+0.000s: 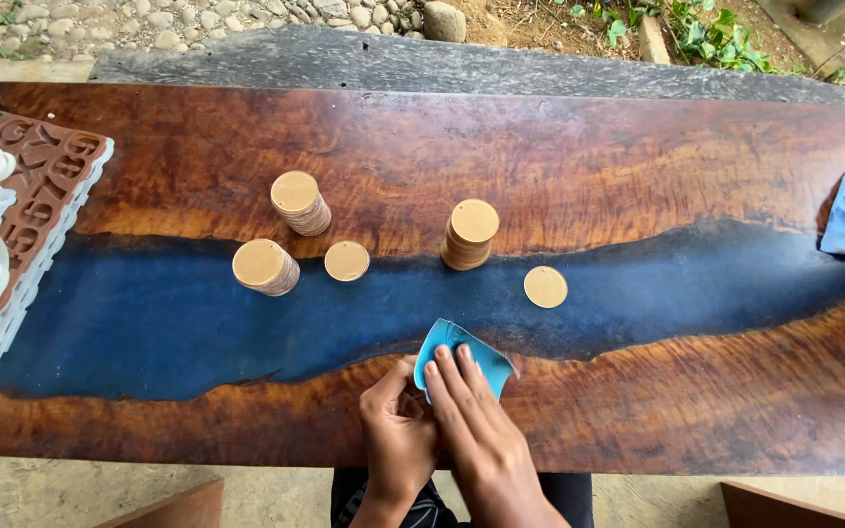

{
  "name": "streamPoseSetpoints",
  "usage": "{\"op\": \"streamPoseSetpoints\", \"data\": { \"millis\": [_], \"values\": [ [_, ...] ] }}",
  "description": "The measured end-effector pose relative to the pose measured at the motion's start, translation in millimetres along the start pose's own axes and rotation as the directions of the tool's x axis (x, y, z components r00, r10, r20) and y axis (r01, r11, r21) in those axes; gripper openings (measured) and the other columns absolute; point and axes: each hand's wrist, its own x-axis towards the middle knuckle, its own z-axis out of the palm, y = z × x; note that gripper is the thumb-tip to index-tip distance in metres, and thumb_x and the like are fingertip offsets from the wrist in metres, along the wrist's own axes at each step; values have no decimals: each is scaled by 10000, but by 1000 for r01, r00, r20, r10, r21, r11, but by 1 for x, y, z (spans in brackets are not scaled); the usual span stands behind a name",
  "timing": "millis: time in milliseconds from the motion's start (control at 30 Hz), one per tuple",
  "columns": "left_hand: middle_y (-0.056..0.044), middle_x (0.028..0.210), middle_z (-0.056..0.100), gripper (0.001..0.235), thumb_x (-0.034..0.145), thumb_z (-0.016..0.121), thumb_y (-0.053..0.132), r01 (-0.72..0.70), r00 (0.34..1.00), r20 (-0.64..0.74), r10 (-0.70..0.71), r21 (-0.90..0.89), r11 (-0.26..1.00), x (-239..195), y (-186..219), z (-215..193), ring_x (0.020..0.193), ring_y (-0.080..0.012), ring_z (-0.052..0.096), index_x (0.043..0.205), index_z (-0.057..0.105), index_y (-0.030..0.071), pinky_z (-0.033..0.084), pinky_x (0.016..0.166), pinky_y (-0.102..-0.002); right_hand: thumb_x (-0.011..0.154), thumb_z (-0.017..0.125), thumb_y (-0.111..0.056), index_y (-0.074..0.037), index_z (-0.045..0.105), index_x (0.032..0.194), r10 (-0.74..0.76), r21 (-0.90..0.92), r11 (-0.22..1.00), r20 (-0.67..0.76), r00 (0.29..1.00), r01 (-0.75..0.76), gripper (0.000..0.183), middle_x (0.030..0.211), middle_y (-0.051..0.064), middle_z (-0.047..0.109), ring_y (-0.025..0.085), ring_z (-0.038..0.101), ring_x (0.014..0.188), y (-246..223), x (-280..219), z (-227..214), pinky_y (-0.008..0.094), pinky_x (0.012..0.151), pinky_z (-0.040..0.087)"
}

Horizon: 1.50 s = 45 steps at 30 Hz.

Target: The person sands small, round wooden discs using a blue sanding pad. They pick up each disc from a stack, sand the edges and surfaces, and place the finished pieces back onto the table.

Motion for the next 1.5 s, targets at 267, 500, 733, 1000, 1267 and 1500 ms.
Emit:
{"op": "streamPoseSetpoints", "data": {
  "millis": [267,500,733,1000,1267,1500],
  "values": [
    [-59,815,697,212,854,741,-36,71,997,14,-69,-111,991,-3,-6,1,767,-90,647,721,598,46,550,652,-240,1081,402,-71,24,401,1529,21,-135,990,-94,995,-33,458,1612,228,403,404,367,1523,6,12,7,473,1251,339],
    [-91,918,791,238,842,756,-59,48,998,37,-43,-151,987,-3,-4,1,801,-82,659,696,589,29,566,699,-240,1067,412,-36,32,375,1540,71,-37,996,-106,992,-75,479,1628,251,361,419,317,1541,6,7,4,493,1273,296],
    [-208,1008,797,108,859,763,-33,76,997,52,-65,-246,966,1,10,5,926,-222,786,805,670,-42,688,806,-288,587,300,265,62,385,1534,132,-151,976,-158,979,-156,972,1615,227,407,384,360,1529,47,4,19,437,1269,312],
    [-108,1036,708,453,893,764,54,106,993,73,-93,-195,975,-1,-7,3,917,-165,741,1328,641,27,635,856,-263,803,348,250,-13,415,1541,289,-26,953,-227,930,-303,786,1638,151,403,292,358,1541,46,-4,19,400,1257,322],
    [-80,887,714,57,892,701,2,-73,997,29,77,-123,990,4,11,7,804,-125,668,931,737,-19,575,698,-233,986,271,40,37,483,1478,-3,-85,996,-188,982,-13,535,1568,229,467,416,426,1500,4,-2,0,528,1248,363],
    [-100,867,718,78,851,781,-18,-42,997,-66,35,-98,994,-2,11,7,807,-147,744,873,707,-30,675,713,-228,709,311,280,-12,473,1511,222,-91,964,-244,944,-251,869,1609,167,443,331,355,1542,49,4,12,454,1285,303]
  ]
}}
